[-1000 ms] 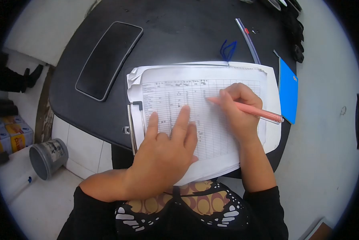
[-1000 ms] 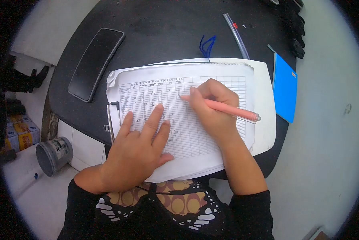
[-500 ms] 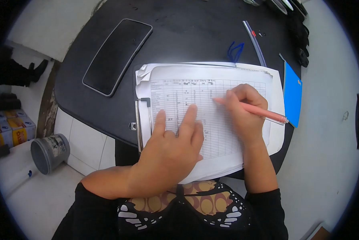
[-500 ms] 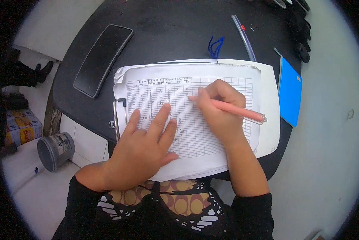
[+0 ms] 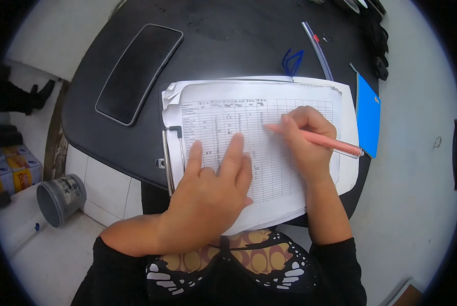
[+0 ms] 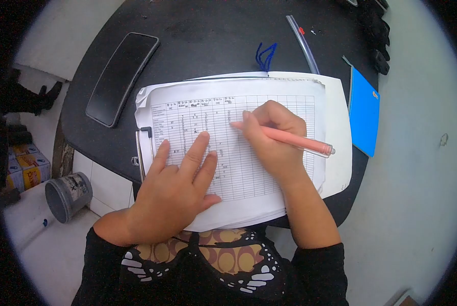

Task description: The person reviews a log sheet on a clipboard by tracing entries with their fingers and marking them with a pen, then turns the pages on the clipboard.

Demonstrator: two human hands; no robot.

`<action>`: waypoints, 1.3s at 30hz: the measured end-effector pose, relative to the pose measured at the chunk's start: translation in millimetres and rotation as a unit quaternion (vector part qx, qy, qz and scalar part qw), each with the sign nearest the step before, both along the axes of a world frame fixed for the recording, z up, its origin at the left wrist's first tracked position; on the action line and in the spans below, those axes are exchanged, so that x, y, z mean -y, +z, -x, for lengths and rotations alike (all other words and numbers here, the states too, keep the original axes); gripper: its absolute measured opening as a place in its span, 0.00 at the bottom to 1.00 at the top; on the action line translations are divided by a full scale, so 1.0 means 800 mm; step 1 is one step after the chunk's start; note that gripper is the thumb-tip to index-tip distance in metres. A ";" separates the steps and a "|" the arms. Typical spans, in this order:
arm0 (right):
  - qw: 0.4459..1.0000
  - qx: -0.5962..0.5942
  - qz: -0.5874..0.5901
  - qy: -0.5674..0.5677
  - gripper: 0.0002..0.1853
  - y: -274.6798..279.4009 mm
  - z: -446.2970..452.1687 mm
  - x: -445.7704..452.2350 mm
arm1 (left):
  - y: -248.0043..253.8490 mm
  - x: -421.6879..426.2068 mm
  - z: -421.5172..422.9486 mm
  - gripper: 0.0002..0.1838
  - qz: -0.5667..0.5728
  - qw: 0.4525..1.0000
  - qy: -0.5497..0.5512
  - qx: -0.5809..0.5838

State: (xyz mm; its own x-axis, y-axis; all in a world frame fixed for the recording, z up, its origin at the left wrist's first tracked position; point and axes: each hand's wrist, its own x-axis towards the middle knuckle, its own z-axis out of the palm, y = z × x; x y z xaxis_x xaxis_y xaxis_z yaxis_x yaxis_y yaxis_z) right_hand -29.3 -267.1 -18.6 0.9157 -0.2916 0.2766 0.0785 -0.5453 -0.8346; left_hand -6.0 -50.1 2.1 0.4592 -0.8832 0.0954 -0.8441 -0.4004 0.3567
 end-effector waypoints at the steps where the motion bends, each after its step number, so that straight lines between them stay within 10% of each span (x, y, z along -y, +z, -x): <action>1: 1.000 0.001 -0.001 -0.001 0.10 0.000 0.000 0.000 | 0.000 0.000 0.000 0.31 0.000 1.000 -0.001 0.000; 39: 0.995 -0.034 -0.075 -0.050 0.08 0.009 0.015 -0.011 | -0.002 0.000 0.003 0.40 -0.024 1.000 -0.015 -0.005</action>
State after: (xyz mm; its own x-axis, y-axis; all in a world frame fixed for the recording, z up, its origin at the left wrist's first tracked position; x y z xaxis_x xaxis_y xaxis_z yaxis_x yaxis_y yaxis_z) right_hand -41.3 -257.9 -11.8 0.8952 -0.4153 0.1615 -0.0294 -0.4167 -0.9086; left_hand -8.1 -50.1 0.8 0.4328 -0.9002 0.0479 -0.8528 -0.3916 0.3456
